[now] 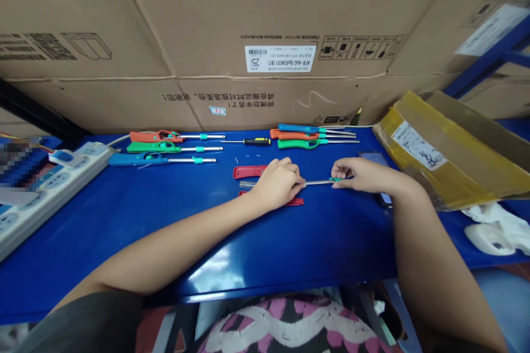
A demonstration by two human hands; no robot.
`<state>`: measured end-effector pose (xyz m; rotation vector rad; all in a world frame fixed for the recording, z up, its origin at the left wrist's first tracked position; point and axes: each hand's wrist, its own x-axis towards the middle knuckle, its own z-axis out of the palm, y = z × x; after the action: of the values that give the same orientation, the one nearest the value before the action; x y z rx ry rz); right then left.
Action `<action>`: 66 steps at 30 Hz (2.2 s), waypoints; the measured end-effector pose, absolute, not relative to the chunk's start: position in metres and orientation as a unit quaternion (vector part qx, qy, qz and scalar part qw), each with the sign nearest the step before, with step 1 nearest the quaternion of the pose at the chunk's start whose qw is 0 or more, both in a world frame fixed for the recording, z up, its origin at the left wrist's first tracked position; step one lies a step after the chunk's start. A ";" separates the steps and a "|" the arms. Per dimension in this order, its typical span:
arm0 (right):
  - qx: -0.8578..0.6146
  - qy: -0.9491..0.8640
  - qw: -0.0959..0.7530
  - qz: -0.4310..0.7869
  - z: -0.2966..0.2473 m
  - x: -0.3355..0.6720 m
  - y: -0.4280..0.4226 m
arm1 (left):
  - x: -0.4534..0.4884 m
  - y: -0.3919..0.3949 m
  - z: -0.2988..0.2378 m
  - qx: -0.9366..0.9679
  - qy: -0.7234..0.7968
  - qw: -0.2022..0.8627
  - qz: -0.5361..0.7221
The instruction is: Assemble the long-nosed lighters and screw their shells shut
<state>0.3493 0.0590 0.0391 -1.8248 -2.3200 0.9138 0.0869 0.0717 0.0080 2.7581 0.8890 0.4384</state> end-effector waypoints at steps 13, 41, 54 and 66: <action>-0.596 -0.728 0.017 0.340 0.048 0.349 0.056 | 0.089 0.069 0.003 0.936 0.302 0.081 0.164; -0.444 -0.854 0.207 0.173 0.012 0.263 0.048 | -0.040 0.061 0.022 0.885 0.359 0.131 0.265; -0.397 -0.876 0.240 0.133 0.017 0.263 0.046 | -0.029 0.047 0.012 0.837 0.367 0.231 0.333; -0.296 -0.902 0.306 0.070 0.022 0.232 0.021 | 0.002 0.015 0.019 0.615 0.422 0.536 0.394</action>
<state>0.2319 0.0212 0.0216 -0.7824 -2.3872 0.1861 0.0017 0.0153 0.0190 1.4649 1.0055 0.9386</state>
